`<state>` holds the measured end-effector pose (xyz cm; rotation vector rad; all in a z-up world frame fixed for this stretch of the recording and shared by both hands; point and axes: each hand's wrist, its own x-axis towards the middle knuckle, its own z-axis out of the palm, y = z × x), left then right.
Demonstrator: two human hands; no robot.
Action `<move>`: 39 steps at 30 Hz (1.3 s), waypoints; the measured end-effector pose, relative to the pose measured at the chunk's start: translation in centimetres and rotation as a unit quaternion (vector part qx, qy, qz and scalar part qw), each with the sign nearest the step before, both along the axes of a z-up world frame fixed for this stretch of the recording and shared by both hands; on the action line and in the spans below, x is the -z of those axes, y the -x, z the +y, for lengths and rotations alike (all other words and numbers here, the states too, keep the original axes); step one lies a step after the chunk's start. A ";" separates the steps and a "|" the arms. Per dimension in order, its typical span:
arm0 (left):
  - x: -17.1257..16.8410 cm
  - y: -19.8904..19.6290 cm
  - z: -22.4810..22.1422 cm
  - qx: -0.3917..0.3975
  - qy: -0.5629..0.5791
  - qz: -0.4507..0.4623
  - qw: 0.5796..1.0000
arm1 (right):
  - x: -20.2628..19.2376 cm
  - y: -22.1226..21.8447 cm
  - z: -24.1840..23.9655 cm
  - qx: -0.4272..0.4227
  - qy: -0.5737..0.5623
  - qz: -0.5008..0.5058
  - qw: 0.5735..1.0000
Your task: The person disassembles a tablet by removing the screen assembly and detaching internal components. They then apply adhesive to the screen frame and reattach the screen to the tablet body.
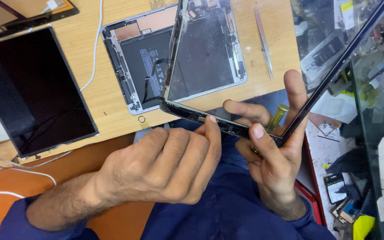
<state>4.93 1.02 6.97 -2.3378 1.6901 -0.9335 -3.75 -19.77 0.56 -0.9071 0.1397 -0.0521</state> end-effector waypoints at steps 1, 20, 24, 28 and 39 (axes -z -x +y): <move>0.1 0.0 0.1 0.007 -0.001 0.002 1.000 | -0.1 0.0 0.0 0.000 0.008 0.010 1.000; 2.8 2.1 2.7 -0.037 0.187 0.081 0.978 | 1.3 -1.7 -2.2 -0.032 0.019 0.020 0.999; 7.5 5.5 2.9 -0.087 0.259 0.096 0.957 | 2.0 -2.2 -3.8 -0.105 0.056 0.089 0.989; 11.2 5.8 3.4 -0.129 0.225 0.119 0.959 | 3.3 -4.1 -4.1 -0.178 0.063 0.144 0.971; 13.3 4.5 4.3 -0.144 0.273 0.142 0.941 | 1.0 -10.9 -7.4 -0.230 0.501 0.101 0.828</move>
